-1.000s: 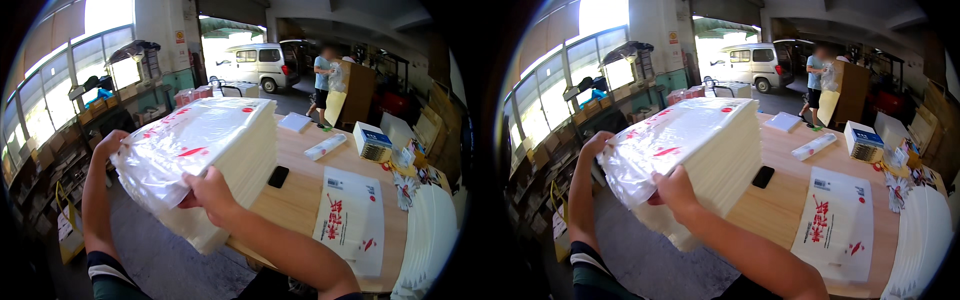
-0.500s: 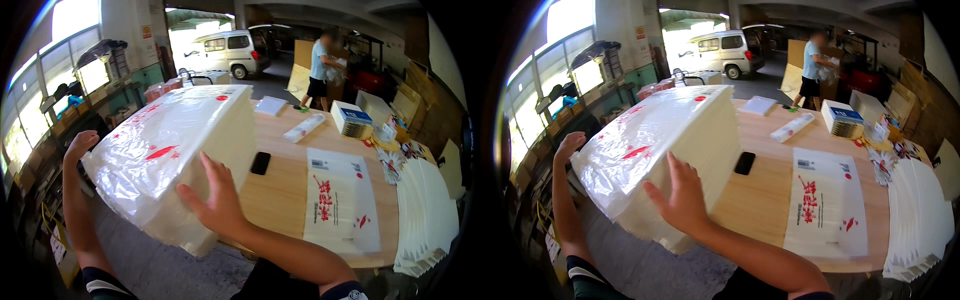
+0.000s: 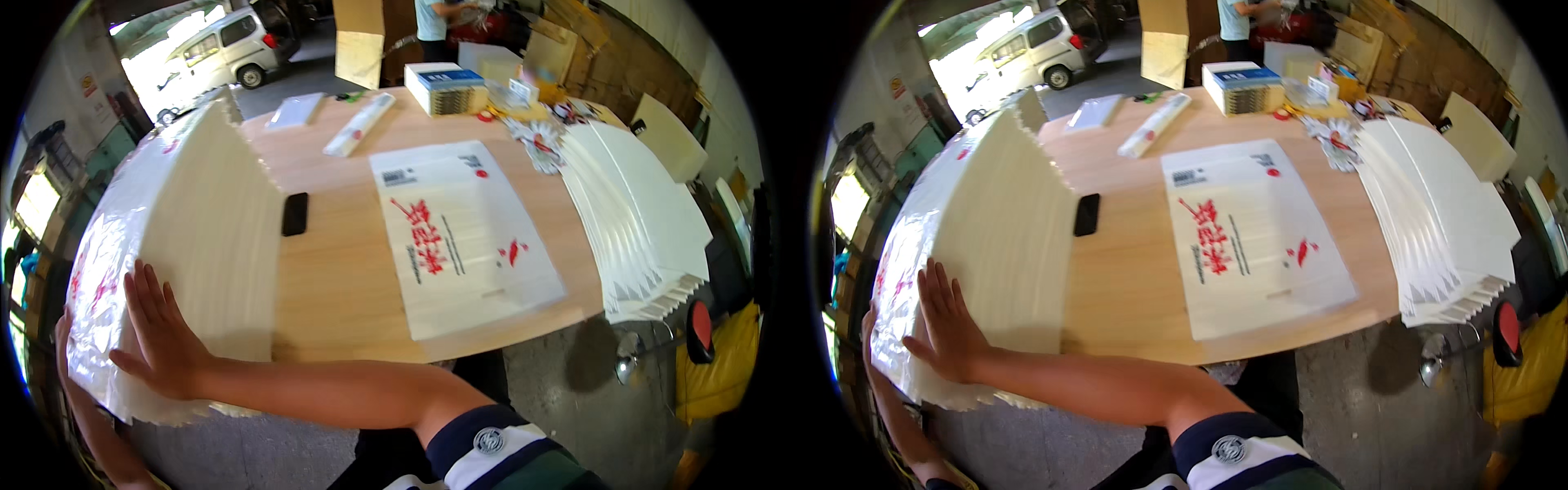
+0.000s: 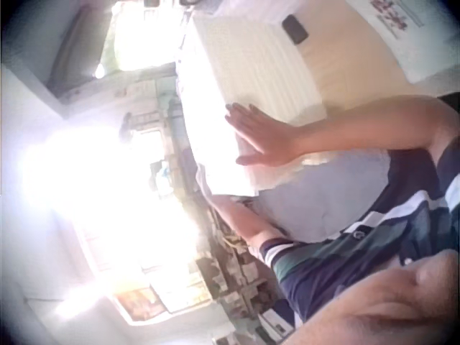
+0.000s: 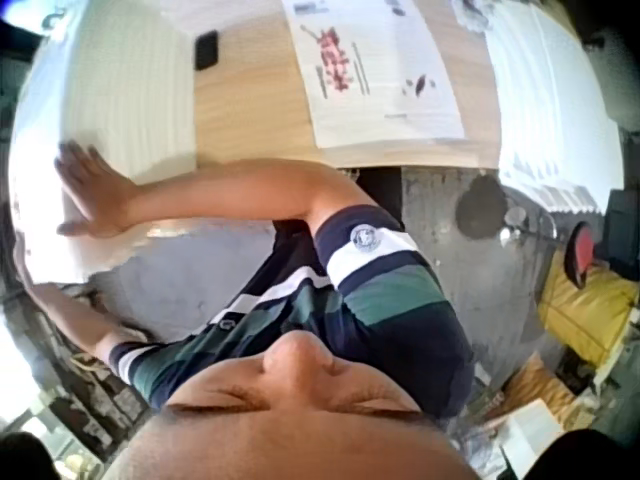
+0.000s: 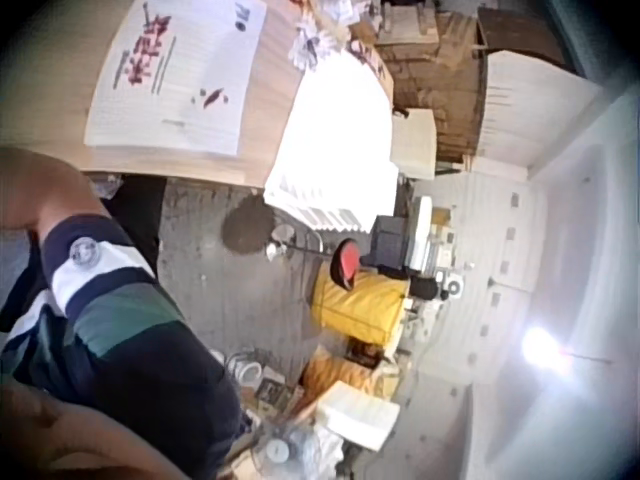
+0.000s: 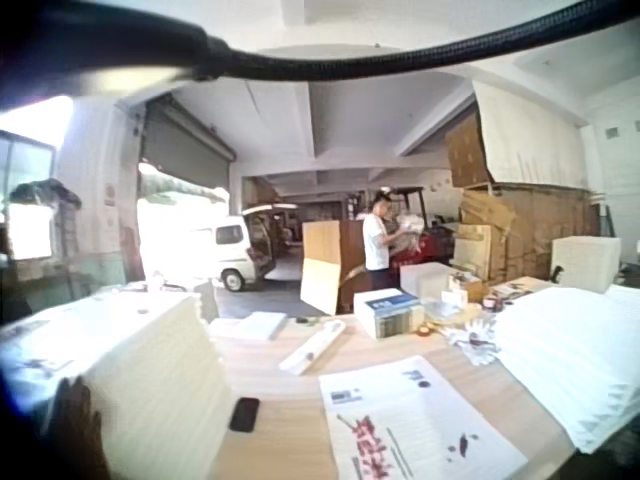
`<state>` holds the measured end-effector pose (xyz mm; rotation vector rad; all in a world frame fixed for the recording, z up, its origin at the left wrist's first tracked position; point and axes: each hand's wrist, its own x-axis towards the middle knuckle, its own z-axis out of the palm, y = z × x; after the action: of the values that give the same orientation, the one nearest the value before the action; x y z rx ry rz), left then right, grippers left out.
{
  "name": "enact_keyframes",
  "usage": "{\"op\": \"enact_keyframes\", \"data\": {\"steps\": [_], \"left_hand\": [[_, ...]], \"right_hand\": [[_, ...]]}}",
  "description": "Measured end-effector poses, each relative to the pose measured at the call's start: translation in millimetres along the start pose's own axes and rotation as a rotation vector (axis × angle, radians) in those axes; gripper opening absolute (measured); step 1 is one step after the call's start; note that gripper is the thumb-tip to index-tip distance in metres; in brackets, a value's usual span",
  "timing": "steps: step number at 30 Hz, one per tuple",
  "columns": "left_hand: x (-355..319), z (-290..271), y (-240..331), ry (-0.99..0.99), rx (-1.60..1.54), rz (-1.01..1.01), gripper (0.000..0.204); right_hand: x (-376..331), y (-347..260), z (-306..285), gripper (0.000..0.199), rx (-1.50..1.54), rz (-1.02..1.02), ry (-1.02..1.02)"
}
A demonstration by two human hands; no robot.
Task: The person takes a plastic bag from a stack, opens it, inserts a thick stack of white paper sheets, and then places the filled bag onto a larger pile of finished packages.
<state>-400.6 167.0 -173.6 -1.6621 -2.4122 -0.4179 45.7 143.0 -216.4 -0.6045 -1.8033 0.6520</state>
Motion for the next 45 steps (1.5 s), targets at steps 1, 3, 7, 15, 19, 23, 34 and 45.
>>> {"op": "enact_keyframes", "data": {"steps": [1, 3, 7, 15, 19, 23, 34, 45], "left_hand": [[-13, -1, 10, 0.126, 0.002, 0.016, 0.042], [-53, 1, 48, 0.396, -0.034, 0.078, 0.041], [-166, 19, 187, 0.871, -0.299, 0.303, 0.039], [-348, 166, 503, -0.218, -0.943, 0.672, 0.038], [-405, 262, 639, -0.329, -0.826, 1.005, 0.044], [-418, 283, 657, -0.240, -0.607, 1.155, 0.052], [-387, 277, 676, -0.002, -0.694, 1.136, 0.011], [-341, 237, 669, -0.261, -0.380, 1.222, 0.026]], "right_hand": [[-10, 6, -24, 0.089, -0.029, -0.040, -0.103], [-57, 47, -92, 0.079, -0.146, -0.132, -0.212], [-227, 138, -241, 0.053, -0.712, 0.125, 0.129], [-410, 155, -349, 0.062, -1.141, 0.656, -0.032], [-418, 156, -380, 0.064, -1.136, 0.660, -0.013], [-414, 151, -381, 0.058, -1.108, 0.617, -0.020], [-380, 169, -431, 0.031, -1.231, 0.174, 0.205], [-382, 174, -497, 0.011, -1.199, 0.195, 0.069]]}}
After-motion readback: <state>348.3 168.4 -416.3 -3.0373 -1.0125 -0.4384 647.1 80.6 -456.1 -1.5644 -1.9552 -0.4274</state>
